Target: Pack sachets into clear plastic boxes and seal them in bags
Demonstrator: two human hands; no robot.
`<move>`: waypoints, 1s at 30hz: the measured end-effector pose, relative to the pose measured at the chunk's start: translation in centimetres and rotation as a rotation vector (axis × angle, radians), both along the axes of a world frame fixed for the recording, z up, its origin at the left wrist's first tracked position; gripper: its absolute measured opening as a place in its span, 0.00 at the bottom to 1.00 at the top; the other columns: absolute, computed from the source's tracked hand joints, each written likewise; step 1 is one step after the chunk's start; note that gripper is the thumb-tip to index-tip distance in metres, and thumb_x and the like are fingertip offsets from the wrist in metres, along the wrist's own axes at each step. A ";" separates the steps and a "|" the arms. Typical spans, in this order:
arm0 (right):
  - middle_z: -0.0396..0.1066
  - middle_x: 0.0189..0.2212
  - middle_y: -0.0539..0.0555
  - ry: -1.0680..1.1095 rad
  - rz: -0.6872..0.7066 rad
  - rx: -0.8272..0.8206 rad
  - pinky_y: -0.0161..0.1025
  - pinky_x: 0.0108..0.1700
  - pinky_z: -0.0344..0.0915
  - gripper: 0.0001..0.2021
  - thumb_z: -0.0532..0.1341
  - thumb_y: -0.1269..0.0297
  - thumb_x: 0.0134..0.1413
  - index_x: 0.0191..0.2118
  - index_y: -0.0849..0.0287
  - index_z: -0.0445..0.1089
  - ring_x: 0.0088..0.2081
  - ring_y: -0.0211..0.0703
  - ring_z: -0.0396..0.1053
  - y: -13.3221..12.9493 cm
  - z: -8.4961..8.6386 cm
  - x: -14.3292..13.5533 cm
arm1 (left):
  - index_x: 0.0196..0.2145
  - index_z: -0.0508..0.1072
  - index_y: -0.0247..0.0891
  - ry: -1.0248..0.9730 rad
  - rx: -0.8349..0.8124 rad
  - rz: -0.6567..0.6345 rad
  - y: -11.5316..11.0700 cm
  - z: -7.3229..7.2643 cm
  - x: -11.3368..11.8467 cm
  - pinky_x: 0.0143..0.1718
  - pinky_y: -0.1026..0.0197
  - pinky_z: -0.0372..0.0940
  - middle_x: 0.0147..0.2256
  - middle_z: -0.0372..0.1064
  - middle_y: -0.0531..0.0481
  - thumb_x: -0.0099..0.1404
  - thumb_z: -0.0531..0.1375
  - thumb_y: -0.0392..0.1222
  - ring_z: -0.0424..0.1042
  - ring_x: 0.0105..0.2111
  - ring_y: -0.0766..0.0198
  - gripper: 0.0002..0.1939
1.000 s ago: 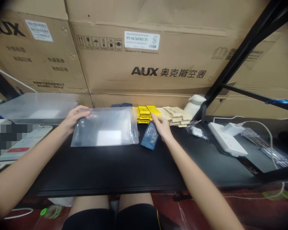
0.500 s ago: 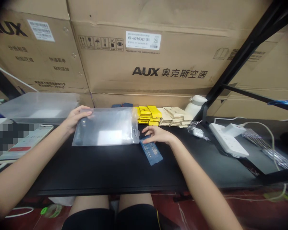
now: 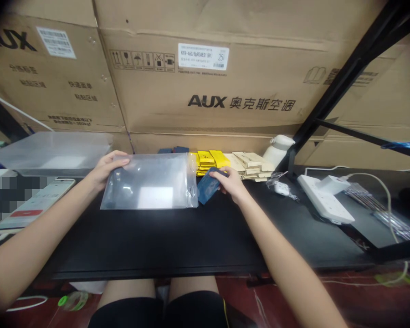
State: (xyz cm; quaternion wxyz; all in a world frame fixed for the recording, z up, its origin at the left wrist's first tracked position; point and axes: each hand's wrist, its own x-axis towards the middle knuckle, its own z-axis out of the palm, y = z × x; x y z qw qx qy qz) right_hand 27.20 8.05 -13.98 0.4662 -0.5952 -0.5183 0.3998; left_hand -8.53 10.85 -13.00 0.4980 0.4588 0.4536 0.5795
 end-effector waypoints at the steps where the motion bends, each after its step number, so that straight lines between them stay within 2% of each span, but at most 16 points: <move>1: 0.64 0.15 0.45 0.075 0.000 0.020 0.26 0.10 0.51 0.14 0.67 0.59 0.45 0.28 0.59 0.62 0.13 0.31 0.59 0.0 0.1 -0.1 | 0.29 0.73 0.37 -0.004 0.000 -0.007 0.0 -0.1 0.0 0.18 0.71 0.65 0.25 0.75 0.55 0.38 0.73 0.36 0.73 0.19 0.69 0.19; 7: 0.67 0.17 0.47 0.472 -0.025 0.038 0.28 0.12 0.62 0.07 0.63 0.64 0.51 0.29 0.61 0.66 0.15 0.33 0.64 0.0 0.8 -0.4 | 0.31 0.73 0.37 -0.039 -0.004 -0.026 0.4 -0.6 -0.2 0.24 0.69 0.70 0.29 0.76 0.54 0.38 0.74 0.38 0.77 0.25 0.65 0.21; 11: 0.69 0.19 0.47 0.627 0.005 0.006 0.29 0.13 0.65 0.05 0.60 0.65 0.55 0.32 0.62 0.69 0.16 0.33 0.66 0.0 1.3 -0.3 | 0.31 0.72 0.36 -0.018 -0.001 -0.015 0.6 -0.7 -0.3 0.25 0.69 0.70 0.29 0.77 0.53 0.38 0.74 0.38 0.76 0.25 0.66 0.21; 18: 0.71 0.20 0.49 0.650 0.050 -0.041 0.31 0.15 0.68 0.06 0.56 0.68 0.57 0.34 0.62 0.69 0.18 0.36 0.68 0.0 1.4 -0.2 | 0.30 0.73 0.36 -0.009 0.006 -0.021 0.5 -0.5 -0.3 0.25 0.69 0.69 0.30 0.76 0.53 0.39 0.74 0.38 0.76 0.26 0.66 0.20; 26: 0.74 0.24 0.50 0.603 0.158 -0.016 0.30 0.22 0.71 0.05 0.64 0.67 0.52 0.36 0.60 0.72 0.23 0.36 0.71 -0.1 0.8 -0.4 | 0.29 0.74 0.37 -0.040 -0.042 -0.027 0.4 -0.5 -0.3 0.26 0.69 0.69 0.30 0.76 0.54 0.38 0.74 0.37 0.77 0.27 0.65 0.19; 30: 0.76 0.35 0.50 0.551 0.289 0.029 0.35 0.37 0.74 0.12 0.68 0.67 0.45 0.39 0.56 0.74 0.35 0.38 0.74 -0.2 -0.1 -0.6 | 0.30 0.75 0.37 -0.028 -0.050 0.001 0.5 -0.7 -0.2 0.24 0.70 0.69 0.29 0.76 0.54 0.38 0.74 0.37 0.76 0.25 0.67 0.19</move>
